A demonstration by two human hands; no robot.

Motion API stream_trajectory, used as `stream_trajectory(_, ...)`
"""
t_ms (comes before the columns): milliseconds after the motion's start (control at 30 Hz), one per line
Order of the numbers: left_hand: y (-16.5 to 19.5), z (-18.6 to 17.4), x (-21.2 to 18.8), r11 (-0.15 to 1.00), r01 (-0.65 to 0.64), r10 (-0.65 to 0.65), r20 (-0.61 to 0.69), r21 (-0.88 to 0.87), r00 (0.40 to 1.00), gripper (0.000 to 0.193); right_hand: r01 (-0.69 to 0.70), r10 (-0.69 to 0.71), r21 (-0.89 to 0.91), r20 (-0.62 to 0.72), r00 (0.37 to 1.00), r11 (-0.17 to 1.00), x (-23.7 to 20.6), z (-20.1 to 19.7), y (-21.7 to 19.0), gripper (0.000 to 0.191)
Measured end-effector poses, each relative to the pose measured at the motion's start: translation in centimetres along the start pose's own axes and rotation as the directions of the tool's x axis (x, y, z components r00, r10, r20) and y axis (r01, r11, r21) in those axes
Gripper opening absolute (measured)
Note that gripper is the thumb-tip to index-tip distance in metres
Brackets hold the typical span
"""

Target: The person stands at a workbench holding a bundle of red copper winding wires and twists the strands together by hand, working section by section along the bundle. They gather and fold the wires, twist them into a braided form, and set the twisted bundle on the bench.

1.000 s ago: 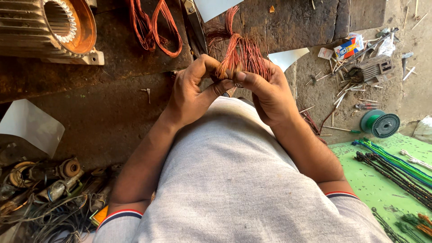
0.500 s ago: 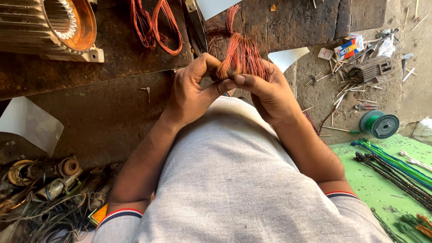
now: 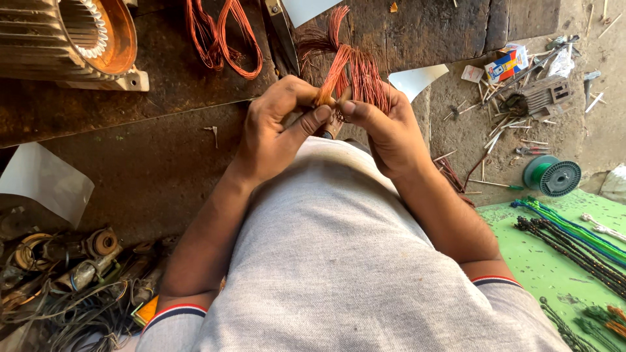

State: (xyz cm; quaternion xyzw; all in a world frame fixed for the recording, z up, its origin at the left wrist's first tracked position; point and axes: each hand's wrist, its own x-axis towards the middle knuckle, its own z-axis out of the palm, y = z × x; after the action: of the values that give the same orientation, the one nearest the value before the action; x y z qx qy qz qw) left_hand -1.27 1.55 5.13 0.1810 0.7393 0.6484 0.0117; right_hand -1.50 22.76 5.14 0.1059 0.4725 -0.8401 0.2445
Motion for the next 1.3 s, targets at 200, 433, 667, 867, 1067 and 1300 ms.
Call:
stream_trajectory(200,0.0,-0.2,-0.4,0.996,0.077,-0.077,0.002,-0.044,0.997,0.016,0.044,-0.044,-0.018,-0.006,0.999,0.999,0.0,0.3,-0.2,0.018)
stream_trajectory(433,-0.3,0.0,-0.4,0.990,0.110,-0.113,-0.024,-0.089,0.993,0.022,0.061,-0.061,-0.005,0.016,0.998,0.998,0.1,0.1,-0.1,0.015)
stream_trajectory(667,0.2,-0.2,-0.5,0.985,0.135,-0.137,-0.015,-0.109,0.990,0.023,0.053,-0.053,-0.030,-0.010,0.999,0.998,0.2,0.0,0.3,0.022)
stream_trajectory(867,0.6,-0.1,-0.3,0.994,0.103,-0.102,-0.044,0.023,0.994,0.025,0.016,-0.013,-0.099,0.027,1.000,0.995,0.1,0.5,-0.4,0.028)
stream_trajectory(1067,0.8,0.0,-0.2,0.991,0.080,-0.075,-0.056,0.103,0.996,0.025,-0.004,0.011,-0.161,0.039,0.999,0.987,0.2,1.1,-1.1,0.034)
stream_trajectory(1300,1.0,0.0,-0.2,0.992,0.042,-0.036,-0.054,0.120,0.998,0.024,-0.040,0.047,-0.137,0.043,0.998,0.990,0.3,1.2,-1.2,0.037)
